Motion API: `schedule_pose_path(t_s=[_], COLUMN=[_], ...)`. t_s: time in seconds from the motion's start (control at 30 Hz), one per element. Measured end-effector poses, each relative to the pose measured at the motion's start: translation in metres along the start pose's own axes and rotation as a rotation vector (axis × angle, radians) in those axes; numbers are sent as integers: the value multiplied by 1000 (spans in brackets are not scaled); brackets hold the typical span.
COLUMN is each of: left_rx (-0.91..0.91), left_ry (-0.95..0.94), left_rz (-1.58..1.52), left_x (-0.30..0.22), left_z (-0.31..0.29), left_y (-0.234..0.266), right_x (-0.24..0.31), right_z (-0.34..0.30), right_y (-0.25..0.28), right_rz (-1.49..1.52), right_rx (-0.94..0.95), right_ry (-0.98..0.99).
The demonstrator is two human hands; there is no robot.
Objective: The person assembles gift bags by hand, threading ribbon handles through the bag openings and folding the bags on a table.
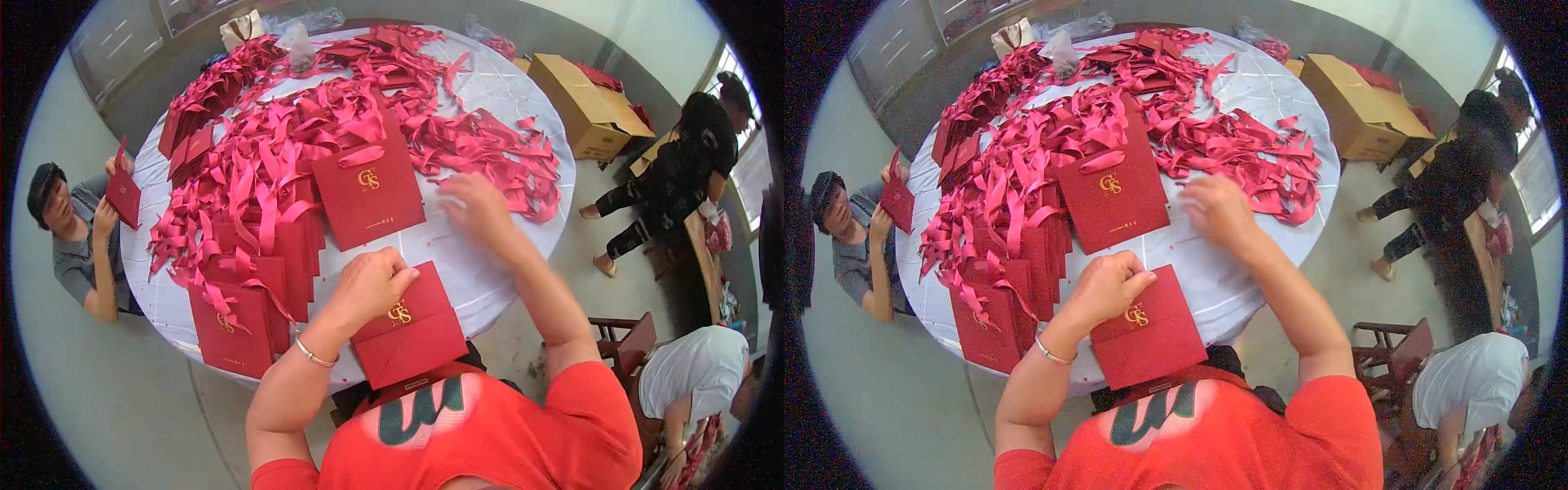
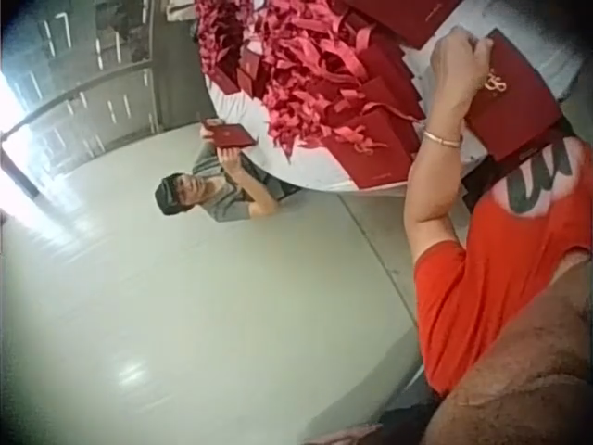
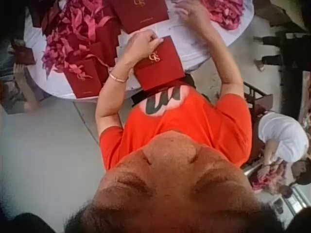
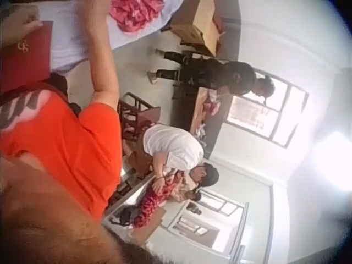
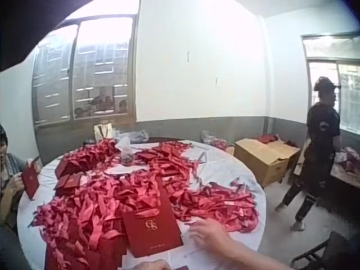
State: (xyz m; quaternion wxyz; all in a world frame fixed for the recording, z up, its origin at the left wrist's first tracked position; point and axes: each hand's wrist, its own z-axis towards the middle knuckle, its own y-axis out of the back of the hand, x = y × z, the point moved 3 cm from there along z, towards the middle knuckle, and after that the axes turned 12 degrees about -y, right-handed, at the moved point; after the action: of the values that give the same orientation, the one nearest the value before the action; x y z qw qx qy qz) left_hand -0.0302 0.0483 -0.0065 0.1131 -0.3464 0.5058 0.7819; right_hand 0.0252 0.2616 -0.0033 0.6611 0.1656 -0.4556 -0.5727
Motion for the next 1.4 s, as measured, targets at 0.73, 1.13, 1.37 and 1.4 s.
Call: schedule_pose_path(t_s=[0.73, 1.13, 1.37, 1.4], left_rx=[269, 385, 392, 394], left_ry=[284, 208, 242, 244], left_rz=[-847, -1050, -1272, -1272], left_x=[14, 1, -2, -1], left_z=[-8, -13, -13, -14], left_y=[-9, 5, -4, -5], right_x=[67, 55, 49, 49], right_z=[-48, -74, -79, -80], right_y=[51, 10, 4, 3], right_rz=[440, 960, 1139, 1141], right_rx=[215, 548, 692, 691], right_ry=[-216, -327, -450, -453])
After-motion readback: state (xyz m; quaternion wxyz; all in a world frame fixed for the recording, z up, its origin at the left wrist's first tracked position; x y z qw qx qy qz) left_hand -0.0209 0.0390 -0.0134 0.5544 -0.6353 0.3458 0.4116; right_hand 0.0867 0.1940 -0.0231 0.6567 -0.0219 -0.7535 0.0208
